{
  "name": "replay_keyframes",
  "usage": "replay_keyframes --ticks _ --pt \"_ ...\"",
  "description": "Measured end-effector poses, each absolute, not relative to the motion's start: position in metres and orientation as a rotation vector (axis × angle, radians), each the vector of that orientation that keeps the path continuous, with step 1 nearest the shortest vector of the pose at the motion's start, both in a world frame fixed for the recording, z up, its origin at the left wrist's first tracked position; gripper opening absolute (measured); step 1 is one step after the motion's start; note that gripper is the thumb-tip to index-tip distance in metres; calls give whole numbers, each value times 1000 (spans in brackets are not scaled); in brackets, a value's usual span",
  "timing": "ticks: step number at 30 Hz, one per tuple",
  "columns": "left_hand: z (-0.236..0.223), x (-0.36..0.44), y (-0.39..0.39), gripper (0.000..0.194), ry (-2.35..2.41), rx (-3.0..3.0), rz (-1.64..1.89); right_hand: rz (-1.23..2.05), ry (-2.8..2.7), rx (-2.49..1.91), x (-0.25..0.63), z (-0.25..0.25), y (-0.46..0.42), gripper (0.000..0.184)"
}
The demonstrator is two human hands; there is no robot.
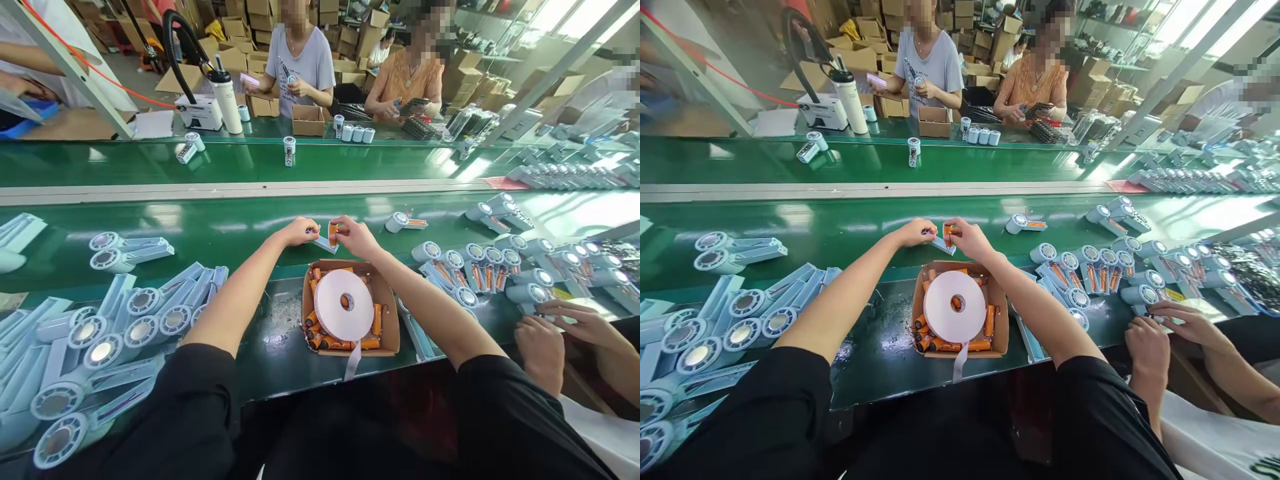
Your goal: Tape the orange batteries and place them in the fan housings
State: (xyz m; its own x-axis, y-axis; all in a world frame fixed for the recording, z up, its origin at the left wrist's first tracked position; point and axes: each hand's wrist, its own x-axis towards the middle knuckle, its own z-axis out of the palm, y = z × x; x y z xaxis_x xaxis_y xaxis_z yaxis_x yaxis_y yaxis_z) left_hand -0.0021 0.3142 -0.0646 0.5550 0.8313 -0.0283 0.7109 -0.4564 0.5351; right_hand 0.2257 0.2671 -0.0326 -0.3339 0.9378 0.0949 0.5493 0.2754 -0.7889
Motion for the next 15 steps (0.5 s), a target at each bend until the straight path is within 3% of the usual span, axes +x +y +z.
replay_keyframes --ticks 3,10,15 --pt "-73 3 316 28 1318 2254 388 784 -2162 -1357 226 -36 268 31" --pt "-79 20 318 21 1376 2197 412 432 -2601 -1526 227 -32 271 41" --pt "-81 27 320 27 1392 2162 395 373 -2710 -1593 227 -32 273 38"
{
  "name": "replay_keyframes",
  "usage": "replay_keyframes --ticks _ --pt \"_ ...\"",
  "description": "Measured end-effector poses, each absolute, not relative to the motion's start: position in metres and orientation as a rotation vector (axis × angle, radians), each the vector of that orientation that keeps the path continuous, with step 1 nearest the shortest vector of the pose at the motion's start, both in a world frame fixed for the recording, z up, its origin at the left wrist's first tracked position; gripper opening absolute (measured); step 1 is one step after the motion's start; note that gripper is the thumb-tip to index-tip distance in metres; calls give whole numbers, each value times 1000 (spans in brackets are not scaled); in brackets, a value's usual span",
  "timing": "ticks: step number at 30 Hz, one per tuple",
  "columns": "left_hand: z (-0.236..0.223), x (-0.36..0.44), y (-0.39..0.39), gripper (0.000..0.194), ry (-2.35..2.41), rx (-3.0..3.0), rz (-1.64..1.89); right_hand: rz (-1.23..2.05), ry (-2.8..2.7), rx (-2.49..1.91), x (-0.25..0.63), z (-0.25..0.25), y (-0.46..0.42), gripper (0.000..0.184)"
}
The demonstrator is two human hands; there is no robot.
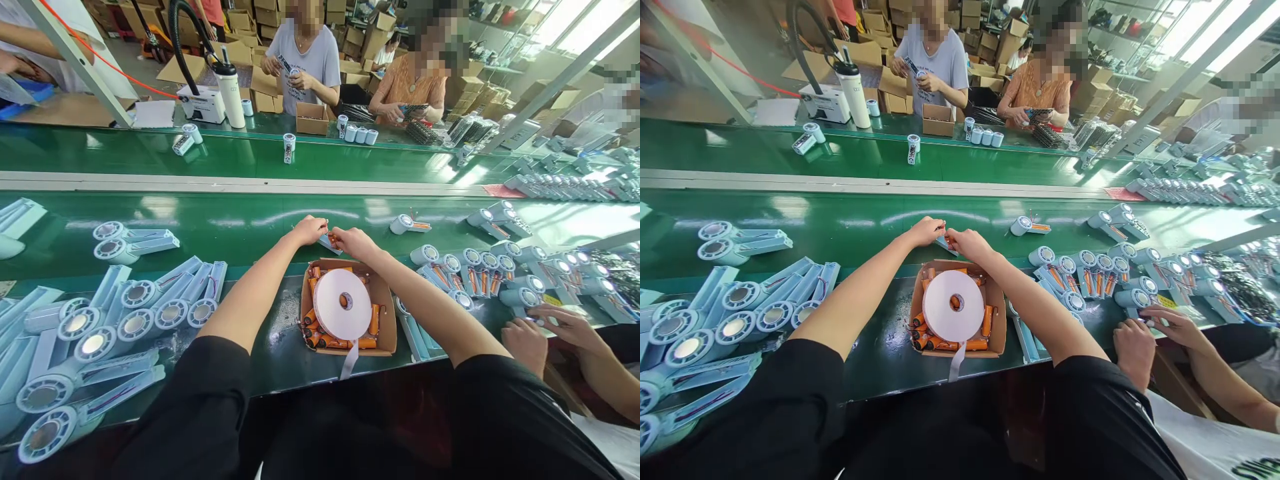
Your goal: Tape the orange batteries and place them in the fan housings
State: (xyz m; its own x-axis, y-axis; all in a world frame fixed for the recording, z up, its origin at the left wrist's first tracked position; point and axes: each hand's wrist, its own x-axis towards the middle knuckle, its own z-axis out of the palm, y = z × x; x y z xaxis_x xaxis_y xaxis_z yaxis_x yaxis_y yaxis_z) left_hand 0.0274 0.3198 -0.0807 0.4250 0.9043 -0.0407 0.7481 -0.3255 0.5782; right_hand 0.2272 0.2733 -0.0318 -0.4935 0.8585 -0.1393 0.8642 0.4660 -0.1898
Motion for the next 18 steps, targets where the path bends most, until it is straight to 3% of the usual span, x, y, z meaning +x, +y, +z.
replay_keyframes --ticks 6,12,18 --pt "-84 36 322 35 1461 2115 377 -379 2575 1580 222 -33 275 41" --pt "-74 49 323 36 1554 2099 342 -566 2561 1669 204 -25 284 16" --pt "-29 57 287 38 1594 2225 457 -765 2680 1885 250 12 250 29"
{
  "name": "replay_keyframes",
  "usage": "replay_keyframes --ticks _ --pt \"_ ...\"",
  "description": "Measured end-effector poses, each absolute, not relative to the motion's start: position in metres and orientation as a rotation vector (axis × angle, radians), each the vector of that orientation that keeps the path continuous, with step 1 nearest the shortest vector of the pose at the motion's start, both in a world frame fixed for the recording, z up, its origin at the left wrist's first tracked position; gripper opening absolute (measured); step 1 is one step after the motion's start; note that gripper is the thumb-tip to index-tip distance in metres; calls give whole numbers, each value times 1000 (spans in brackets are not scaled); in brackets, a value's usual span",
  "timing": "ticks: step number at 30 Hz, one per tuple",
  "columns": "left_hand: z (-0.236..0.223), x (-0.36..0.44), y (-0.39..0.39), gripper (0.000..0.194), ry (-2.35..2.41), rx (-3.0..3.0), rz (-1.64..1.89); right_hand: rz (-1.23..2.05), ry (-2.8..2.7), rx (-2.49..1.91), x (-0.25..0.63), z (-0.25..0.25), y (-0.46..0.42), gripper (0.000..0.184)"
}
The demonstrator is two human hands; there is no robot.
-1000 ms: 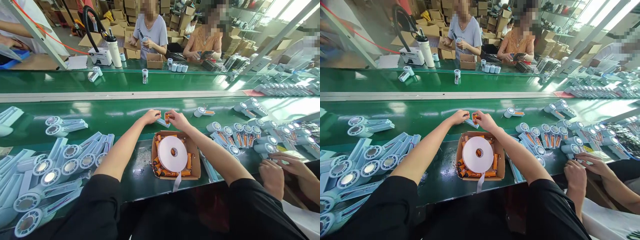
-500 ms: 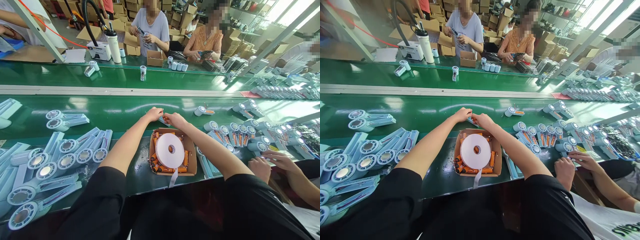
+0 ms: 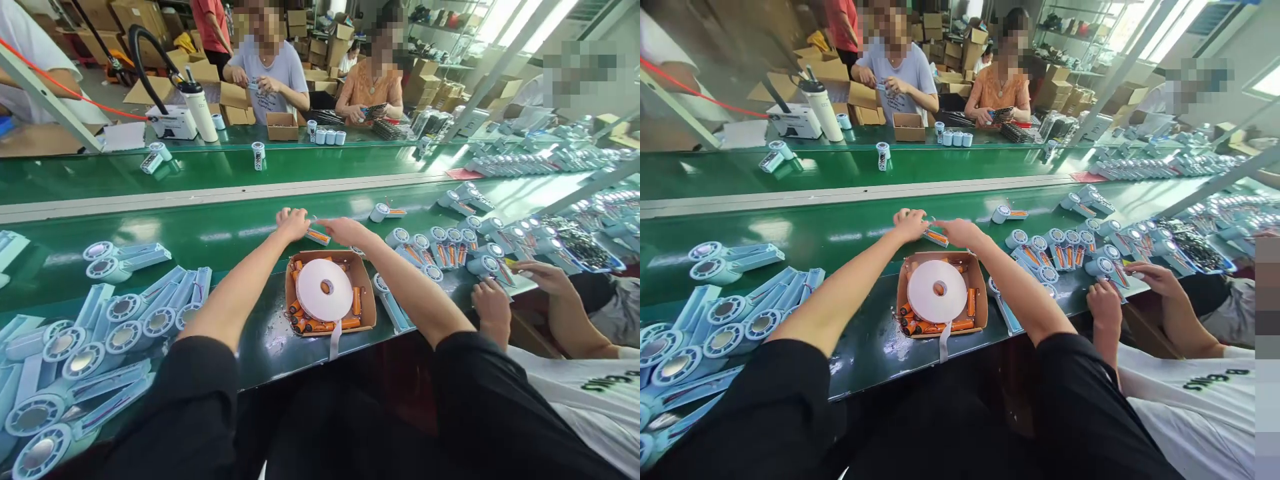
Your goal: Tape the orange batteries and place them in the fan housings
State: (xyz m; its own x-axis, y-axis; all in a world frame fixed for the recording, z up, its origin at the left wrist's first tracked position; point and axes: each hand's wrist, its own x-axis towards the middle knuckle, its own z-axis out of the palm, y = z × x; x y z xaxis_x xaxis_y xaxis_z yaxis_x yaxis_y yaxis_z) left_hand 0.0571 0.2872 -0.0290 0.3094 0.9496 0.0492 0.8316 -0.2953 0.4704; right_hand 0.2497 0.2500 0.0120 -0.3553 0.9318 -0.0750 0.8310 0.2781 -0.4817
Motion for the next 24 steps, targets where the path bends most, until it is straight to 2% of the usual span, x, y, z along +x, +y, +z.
replay_keyframes --ticks 3,5,7,11,14,16,19,21,23,24 --pt "-19 50 222 50 1294 2443 453 745 -1979 -1502 303 6 170 35" --pt "-20 41 171 64 829 2651 227 825 -1813 -1488 333 -9 107 40" --pt "-21 29 130 68 785 2727 113 852 -1676 -1480 352 -25 54 48" --pt "-15 10 94 65 949 2807 237 942 -1475 -1496 346 -37 9 49" --pt "-4 2 87 69 1135 2837 655 1169 -1493 -1357 312 -27 14 54" --pt "-1 -3 80 67 1267 2823 898 1348 -1594 -1213 285 -18 20 50" --pt "-8 -23 67 63 1535 2677 1093 1505 -1920 -1008 255 -12 19 46" --pt "-19 -45 56 66 1777 2405 1171 1563 -2298 -794 246 -13 19 40" --pt "-33 -66 43 71 1942 2110 1200 1526 -2600 -710 247 -14 27 28" --pt "-39 -74 37 72 1990 2011 1197 1430 -2663 -832 249 -14 35 26"
